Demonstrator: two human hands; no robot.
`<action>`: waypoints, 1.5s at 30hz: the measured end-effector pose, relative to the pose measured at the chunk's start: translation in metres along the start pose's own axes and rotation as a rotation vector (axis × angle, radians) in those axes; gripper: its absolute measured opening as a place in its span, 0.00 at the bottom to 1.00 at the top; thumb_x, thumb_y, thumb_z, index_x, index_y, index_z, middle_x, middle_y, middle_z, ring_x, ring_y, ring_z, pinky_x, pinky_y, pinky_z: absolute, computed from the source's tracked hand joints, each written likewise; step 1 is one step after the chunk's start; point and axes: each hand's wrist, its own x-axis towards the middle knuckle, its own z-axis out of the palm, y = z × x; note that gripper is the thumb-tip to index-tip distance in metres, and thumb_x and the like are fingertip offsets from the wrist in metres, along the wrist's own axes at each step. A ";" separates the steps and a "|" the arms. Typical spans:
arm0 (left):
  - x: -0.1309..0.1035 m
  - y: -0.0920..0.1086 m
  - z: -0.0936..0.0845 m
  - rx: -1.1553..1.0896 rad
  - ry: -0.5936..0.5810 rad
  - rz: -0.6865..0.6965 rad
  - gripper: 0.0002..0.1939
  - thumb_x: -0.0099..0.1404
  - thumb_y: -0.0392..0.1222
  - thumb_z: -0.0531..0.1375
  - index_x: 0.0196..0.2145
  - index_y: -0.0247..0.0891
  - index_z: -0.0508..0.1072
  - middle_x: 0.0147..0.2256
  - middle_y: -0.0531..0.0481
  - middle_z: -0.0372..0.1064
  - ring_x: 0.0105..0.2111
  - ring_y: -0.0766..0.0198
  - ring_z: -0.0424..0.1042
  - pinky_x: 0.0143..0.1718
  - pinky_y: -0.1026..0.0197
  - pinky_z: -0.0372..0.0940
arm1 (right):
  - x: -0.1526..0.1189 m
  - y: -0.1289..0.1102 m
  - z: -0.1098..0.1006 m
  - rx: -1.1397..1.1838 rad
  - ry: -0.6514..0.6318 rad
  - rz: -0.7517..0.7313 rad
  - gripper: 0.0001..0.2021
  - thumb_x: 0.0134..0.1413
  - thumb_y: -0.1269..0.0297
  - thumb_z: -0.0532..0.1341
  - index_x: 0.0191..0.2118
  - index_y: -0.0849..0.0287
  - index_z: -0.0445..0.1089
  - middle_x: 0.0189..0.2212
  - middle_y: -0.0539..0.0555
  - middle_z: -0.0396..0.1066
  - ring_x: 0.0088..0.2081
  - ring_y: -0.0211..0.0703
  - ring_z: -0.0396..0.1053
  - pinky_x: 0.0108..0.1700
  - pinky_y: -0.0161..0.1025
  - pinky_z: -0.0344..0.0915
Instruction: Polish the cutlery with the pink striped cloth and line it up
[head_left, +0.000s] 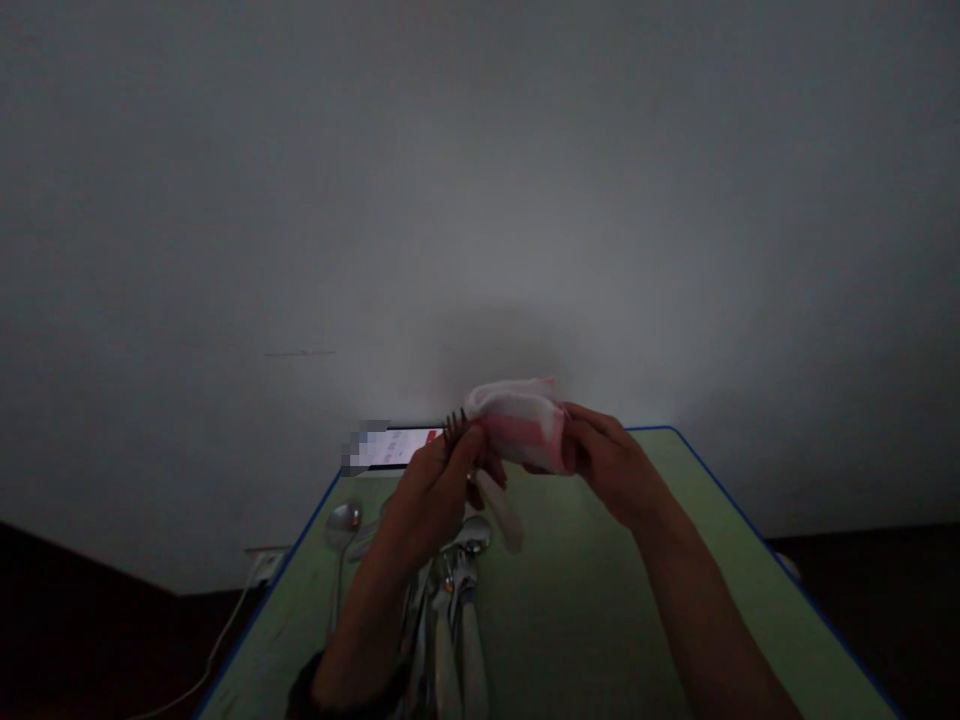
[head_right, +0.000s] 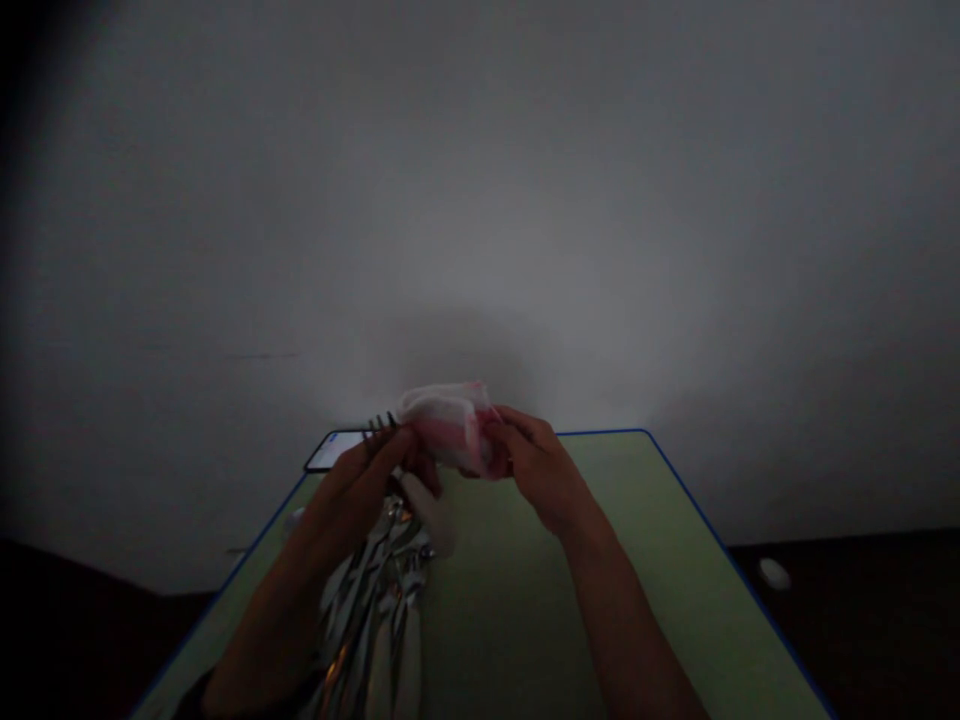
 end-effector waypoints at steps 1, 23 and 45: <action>0.000 0.001 0.001 -0.008 0.003 0.001 0.19 0.65 0.50 0.49 0.22 0.36 0.66 0.20 0.52 0.68 0.20 0.66 0.67 0.22 0.66 0.62 | -0.001 0.001 0.002 0.058 -0.017 0.027 0.12 0.50 0.58 0.57 0.36 0.59 0.71 0.26 0.49 0.66 0.26 0.35 0.61 0.30 0.34 0.64; -0.003 -0.010 0.001 -0.415 -0.039 -0.310 0.24 0.58 0.60 0.55 0.21 0.36 0.67 0.14 0.55 0.62 0.11 0.70 0.60 0.12 0.69 0.56 | -0.023 -0.030 -0.032 -0.457 -0.580 -0.249 0.15 0.55 0.61 0.56 0.49 0.52 0.68 0.53 0.53 0.65 0.59 0.43 0.56 0.61 0.49 0.48; -0.008 0.006 0.000 -0.469 -0.217 -0.137 0.25 0.43 0.36 0.66 0.17 0.40 0.48 0.18 0.60 0.55 0.13 0.77 0.50 0.11 0.71 0.49 | -0.017 -0.018 -0.010 -0.365 0.027 -0.164 0.09 0.54 0.58 0.54 0.31 0.58 0.65 0.25 0.48 0.65 0.27 0.34 0.60 0.28 0.31 0.58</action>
